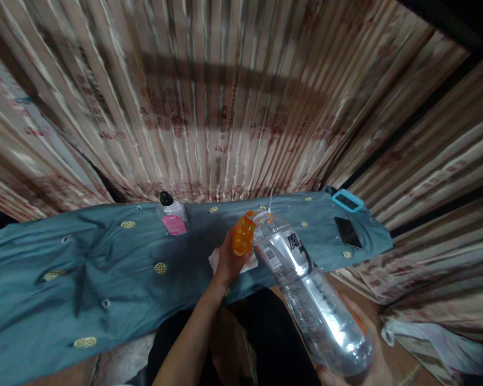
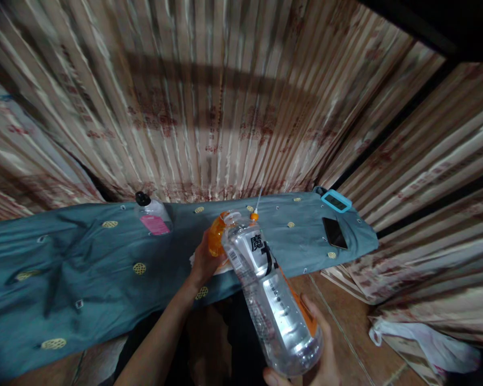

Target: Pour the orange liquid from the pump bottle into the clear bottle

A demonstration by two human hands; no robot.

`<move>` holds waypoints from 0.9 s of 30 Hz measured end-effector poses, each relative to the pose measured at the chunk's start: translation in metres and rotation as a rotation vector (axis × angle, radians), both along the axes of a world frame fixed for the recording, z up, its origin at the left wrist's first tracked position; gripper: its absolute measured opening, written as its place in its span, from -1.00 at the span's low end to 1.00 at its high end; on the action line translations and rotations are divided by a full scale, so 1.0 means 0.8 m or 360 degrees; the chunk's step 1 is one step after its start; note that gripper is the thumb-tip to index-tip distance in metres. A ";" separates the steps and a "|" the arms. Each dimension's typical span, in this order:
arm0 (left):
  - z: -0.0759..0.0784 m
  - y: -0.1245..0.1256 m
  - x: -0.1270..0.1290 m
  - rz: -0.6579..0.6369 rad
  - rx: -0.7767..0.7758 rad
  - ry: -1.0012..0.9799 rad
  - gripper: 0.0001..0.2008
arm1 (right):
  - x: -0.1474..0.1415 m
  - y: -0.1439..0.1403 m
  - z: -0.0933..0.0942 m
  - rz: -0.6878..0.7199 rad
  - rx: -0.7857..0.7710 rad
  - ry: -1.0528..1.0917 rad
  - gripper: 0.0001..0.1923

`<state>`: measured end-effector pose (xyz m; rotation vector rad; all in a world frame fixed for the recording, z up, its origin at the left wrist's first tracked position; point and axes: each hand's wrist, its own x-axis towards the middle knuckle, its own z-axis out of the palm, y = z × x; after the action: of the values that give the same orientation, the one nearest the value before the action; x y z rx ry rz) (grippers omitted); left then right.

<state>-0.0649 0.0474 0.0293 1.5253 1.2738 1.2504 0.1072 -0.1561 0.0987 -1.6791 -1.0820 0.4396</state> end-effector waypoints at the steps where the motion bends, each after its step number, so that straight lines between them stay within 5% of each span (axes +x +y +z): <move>1: 0.000 0.000 0.000 0.0001 0.0006 0.0009 -0.36 | 0.000 0.000 -0.001 0.0004 0.0011 -0.0011 -0.04; 27: 0.002 0.001 0.001 -0.0003 -0.0057 0.0008 -0.34 | 0.009 -0.003 -0.013 0.0026 0.0019 0.0027 -0.02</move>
<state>-0.0640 0.0481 0.0306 1.5049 1.2909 1.2170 0.1141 -0.1583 0.0883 -1.6546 -1.0842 0.4565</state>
